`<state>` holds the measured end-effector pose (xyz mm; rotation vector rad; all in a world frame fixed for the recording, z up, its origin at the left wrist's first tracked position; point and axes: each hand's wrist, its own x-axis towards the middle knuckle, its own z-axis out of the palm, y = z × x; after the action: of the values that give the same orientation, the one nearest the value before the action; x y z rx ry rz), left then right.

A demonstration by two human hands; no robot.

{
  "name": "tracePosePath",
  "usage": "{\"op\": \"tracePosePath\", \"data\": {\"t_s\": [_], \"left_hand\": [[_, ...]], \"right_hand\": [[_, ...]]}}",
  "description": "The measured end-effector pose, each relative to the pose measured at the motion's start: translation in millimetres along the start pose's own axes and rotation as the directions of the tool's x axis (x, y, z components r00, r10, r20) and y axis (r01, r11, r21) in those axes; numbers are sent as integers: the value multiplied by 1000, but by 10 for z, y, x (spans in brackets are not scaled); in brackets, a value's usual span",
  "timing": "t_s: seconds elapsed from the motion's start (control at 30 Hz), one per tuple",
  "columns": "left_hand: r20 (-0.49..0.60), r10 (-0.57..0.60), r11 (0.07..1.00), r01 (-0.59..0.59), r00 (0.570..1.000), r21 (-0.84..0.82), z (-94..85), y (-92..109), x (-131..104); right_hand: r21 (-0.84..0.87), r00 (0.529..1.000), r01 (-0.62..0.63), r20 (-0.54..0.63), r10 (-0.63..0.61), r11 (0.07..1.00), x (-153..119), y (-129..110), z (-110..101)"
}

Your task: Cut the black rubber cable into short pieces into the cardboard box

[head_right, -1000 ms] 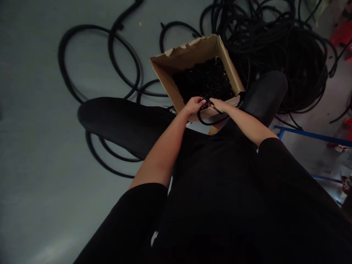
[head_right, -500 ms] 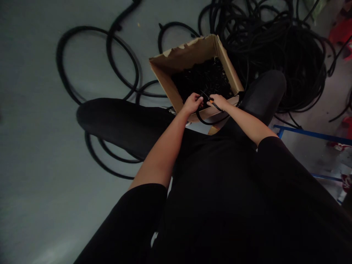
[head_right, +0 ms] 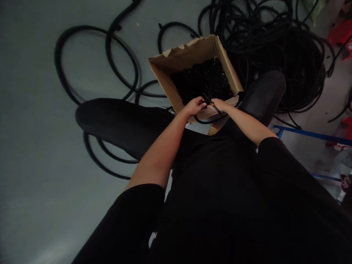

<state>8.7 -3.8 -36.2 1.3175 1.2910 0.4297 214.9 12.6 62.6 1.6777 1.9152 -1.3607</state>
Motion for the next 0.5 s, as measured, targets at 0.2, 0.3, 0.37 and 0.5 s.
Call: {"op": "tracePosePath", "data": {"t_s": [0.2, 0.3, 0.37, 0.5], "left_hand": [[-28, -25, 1000, 25, 999, -11, -6, -8, 10], [-37, -58, 998, 57, 998, -31, -5, 12, 13], [-54, -87, 996, 86, 995, -37, 6, 42, 9], [-116, -143, 989, 137, 983, -58, 36, 111, 5]], "right_hand": [[48, 998, -67, 20, 66, 997, -14, -54, -11], [55, 997, -78, -16, 79, 995, 2, -61, -28], [57, 996, -77, -33, 78, 995, 11, -60, -35], [39, 995, -57, -76, 60, 998, 22, -45, -39]]}}
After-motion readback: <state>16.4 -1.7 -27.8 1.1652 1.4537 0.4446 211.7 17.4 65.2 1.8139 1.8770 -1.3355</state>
